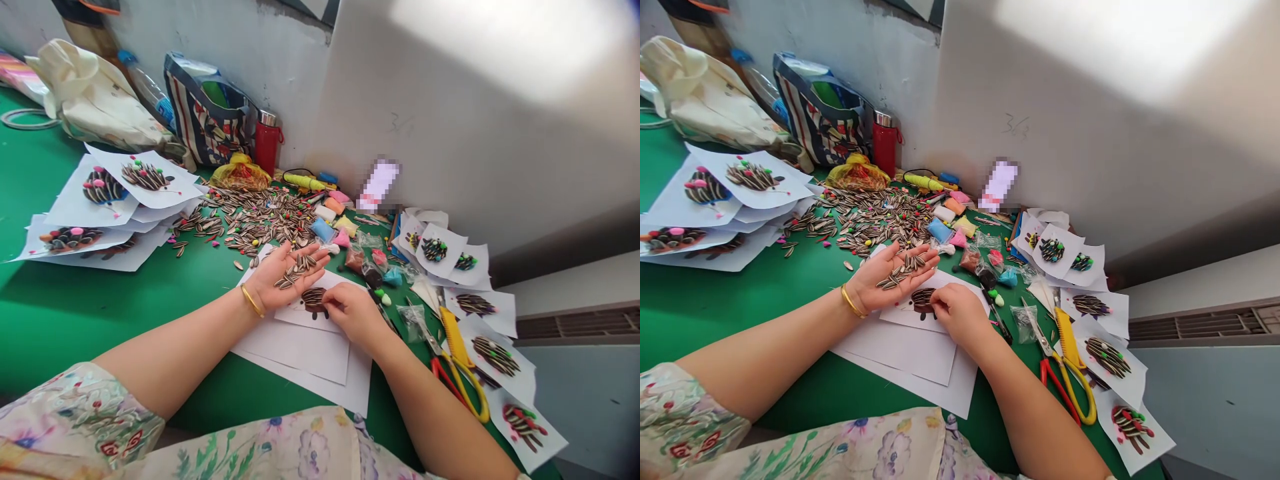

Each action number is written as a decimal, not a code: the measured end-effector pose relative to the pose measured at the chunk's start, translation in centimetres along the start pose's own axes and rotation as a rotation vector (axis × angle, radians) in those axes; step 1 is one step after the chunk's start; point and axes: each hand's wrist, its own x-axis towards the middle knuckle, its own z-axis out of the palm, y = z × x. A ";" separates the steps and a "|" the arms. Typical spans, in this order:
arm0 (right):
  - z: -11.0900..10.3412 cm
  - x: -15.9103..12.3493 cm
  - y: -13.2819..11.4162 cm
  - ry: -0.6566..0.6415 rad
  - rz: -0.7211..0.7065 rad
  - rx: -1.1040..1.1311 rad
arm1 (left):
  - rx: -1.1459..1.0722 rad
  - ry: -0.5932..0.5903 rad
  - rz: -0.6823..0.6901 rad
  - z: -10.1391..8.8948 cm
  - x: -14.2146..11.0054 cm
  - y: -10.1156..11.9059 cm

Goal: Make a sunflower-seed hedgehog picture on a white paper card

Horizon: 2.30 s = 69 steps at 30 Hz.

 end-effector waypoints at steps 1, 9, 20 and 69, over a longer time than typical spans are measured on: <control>0.1 0.0 0.1 0.000 -0.005 -0.003 | 0.000 -0.003 0.001 0.0 0.0 0.0; 0.8 -0.2 0.2 0.013 -0.001 -0.041 | 0.006 -0.008 0.004 0.1 -0.1 0.0; 1.0 0.1 -0.3 -0.028 -0.017 -0.194 | 0.003 0.007 0.005 0.4 -0.2 0.0; -3.0 4.0 -3.5 0.163 -0.046 0.058 | 0.012 -0.015 -0.058 0.8 -0.4 -0.3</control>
